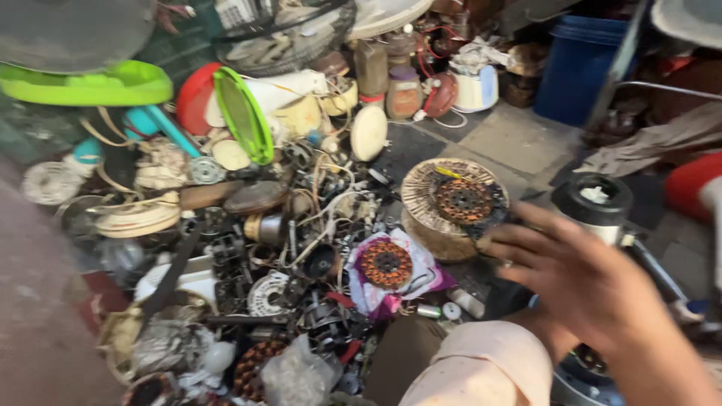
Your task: The person sits on the floor of a cluttered repair shop and unscrews the base of a fan motor housing using a screwdriver. They separate the housing halves, set the cover aside, and handle the internal motor windings and wires inside the blue casing.
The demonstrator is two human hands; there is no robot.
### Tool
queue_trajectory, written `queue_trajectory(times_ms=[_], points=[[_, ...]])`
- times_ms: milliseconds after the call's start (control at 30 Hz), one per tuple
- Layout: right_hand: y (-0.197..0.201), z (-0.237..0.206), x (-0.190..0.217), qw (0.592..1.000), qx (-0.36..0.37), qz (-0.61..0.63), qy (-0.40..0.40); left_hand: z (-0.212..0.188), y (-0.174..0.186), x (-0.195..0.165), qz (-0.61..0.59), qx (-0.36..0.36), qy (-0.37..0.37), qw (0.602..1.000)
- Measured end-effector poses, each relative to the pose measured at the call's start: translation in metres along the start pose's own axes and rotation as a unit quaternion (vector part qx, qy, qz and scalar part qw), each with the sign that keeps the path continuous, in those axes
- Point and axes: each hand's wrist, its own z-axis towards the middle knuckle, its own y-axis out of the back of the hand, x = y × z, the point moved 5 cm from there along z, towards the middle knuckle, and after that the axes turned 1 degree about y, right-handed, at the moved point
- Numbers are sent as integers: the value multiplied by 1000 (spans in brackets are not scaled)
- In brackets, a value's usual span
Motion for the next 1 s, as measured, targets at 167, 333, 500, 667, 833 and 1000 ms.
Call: queue_trajectory(times_ms=[167,333,500,667,833,1000], points=[[-55,17,-5,983,6,-179,41,-1,-6,14,-11,-43,3,999],[74,-54,-19,960,-185,-205,46,10,-32,26,-34,-99,-9,994],[216,-129,-23,943,-279,-122,134,-1,-32,25,-106,-243,-29,964],[238,-186,-57,907,-349,-230,50,-47,-42,12,-412,-298,-56,859],[199,-227,-111,873,-399,-281,18,-94,-88,-10,-612,-196,17,766],[182,-210,-135,895,-400,-198,22,-111,-93,1,-574,-162,-5,802]])
